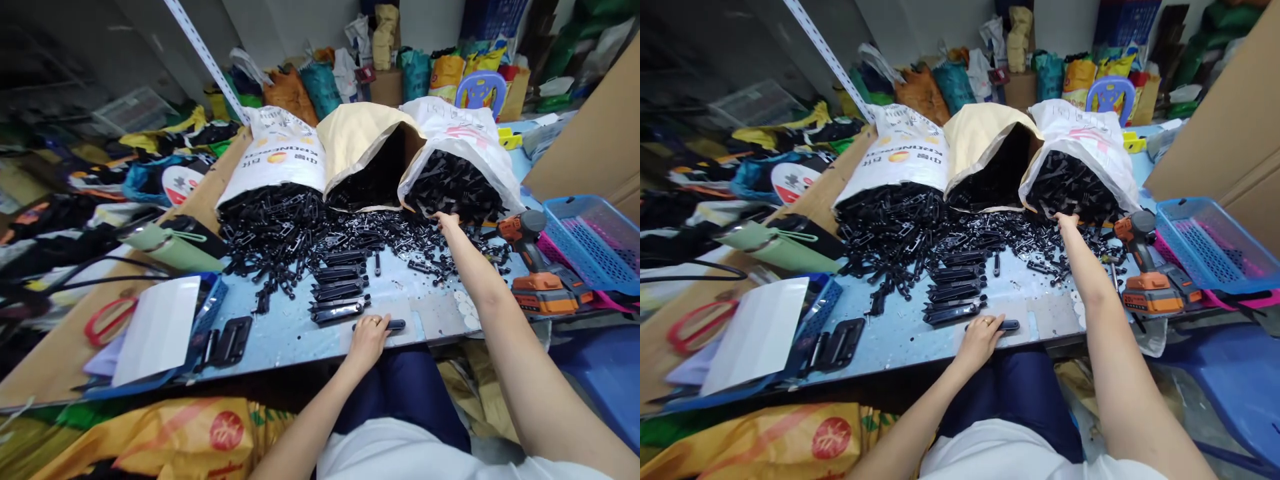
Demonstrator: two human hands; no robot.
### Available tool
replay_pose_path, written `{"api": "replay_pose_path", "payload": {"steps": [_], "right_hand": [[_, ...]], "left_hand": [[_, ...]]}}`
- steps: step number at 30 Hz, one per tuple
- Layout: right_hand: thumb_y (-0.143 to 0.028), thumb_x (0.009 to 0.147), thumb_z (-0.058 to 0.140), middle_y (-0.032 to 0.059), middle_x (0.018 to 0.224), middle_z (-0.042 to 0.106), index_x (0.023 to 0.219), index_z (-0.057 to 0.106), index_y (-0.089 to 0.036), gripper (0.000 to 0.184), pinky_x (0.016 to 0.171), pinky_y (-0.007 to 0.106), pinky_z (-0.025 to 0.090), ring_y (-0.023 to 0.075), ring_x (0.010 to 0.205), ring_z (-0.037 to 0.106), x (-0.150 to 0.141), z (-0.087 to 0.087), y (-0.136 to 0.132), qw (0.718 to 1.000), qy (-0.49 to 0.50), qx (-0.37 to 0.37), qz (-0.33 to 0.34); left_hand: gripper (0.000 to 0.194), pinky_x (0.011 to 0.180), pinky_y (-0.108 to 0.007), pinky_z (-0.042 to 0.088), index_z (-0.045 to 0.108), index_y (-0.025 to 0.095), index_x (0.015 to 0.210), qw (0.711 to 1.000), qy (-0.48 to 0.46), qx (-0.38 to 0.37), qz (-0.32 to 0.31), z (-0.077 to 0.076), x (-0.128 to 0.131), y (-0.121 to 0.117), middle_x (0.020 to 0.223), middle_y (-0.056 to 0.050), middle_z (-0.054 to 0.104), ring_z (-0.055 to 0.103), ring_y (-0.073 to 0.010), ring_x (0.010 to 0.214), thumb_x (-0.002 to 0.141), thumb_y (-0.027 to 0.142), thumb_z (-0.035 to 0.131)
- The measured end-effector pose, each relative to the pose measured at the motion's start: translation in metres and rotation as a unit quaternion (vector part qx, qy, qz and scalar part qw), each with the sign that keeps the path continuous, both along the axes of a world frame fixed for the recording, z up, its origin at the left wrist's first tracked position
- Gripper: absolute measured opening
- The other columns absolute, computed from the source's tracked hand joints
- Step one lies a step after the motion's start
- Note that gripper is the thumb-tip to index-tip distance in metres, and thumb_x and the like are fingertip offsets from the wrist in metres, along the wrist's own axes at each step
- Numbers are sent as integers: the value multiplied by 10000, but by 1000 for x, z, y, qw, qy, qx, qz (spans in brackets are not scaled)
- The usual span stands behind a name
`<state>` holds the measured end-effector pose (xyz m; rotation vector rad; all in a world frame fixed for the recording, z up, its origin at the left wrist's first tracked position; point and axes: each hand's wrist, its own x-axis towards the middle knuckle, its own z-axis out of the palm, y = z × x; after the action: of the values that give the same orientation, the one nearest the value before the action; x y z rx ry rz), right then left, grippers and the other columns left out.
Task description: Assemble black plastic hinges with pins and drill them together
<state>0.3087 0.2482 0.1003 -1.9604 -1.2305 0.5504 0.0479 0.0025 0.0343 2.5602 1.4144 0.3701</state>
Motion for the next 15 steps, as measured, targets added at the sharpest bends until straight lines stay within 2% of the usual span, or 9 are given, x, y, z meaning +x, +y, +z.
{"api": "replay_pose_path", "payload": {"steps": [4,5,7,9,11,13,15], "right_hand": [[-127,702,532,-61,527,451,842,544,-146,142,485,199,418,70,446,418,-10,2,-52,994,62,-56,64],[-116,689,538,-57,544,467,820,548,-151,136,504,195,424,67,461,436,-12,2,-71,990,76,-71,100],[-141,691,557,-43,597,512,816,549,-156,127,539,206,433,78,503,482,-14,4,-114,966,82,-111,217],[-237,746,563,-19,655,554,876,548,-157,154,562,229,427,105,548,519,-16,7,-158,917,34,-147,368],[-360,811,533,15,724,595,946,549,-163,240,592,251,410,139,616,554,-18,9,-196,855,-74,-152,490],[-434,857,479,52,799,623,962,556,-167,297,625,262,386,166,694,579,-21,7,-224,794,-196,-130,560],[-462,887,423,79,831,630,940,565,-161,337,621,262,356,181,729,591,-26,0,-241,748,-300,-115,581]], "left_hand": [[292,788,-352,454,548,181,1147,1000,-2,-18,0,4,2,1,910,-84,624,566,-209,896,871,242,474],[297,788,-352,452,546,180,1148,1000,-3,-25,-6,5,3,2,916,-86,624,564,-211,901,870,257,478],[300,795,-353,447,546,170,1144,999,-5,-46,-19,7,6,5,924,-92,622,560,-218,922,869,269,481],[278,803,-354,443,555,158,1118,997,-7,-69,-26,10,9,9,929,-99,621,559,-223,933,868,247,473],[257,821,-355,438,564,148,1088,995,-8,-94,-31,13,10,14,943,-104,619,557,-224,942,865,223,461],[263,847,-354,431,557,140,1091,992,-7,-116,-40,17,10,17,977,-105,613,551,-223,962,862,211,448],[297,879,-353,419,531,143,1133,990,-4,-133,-52,22,10,19,1031,-103,599,538,-218,1001,859,203,433]]}}
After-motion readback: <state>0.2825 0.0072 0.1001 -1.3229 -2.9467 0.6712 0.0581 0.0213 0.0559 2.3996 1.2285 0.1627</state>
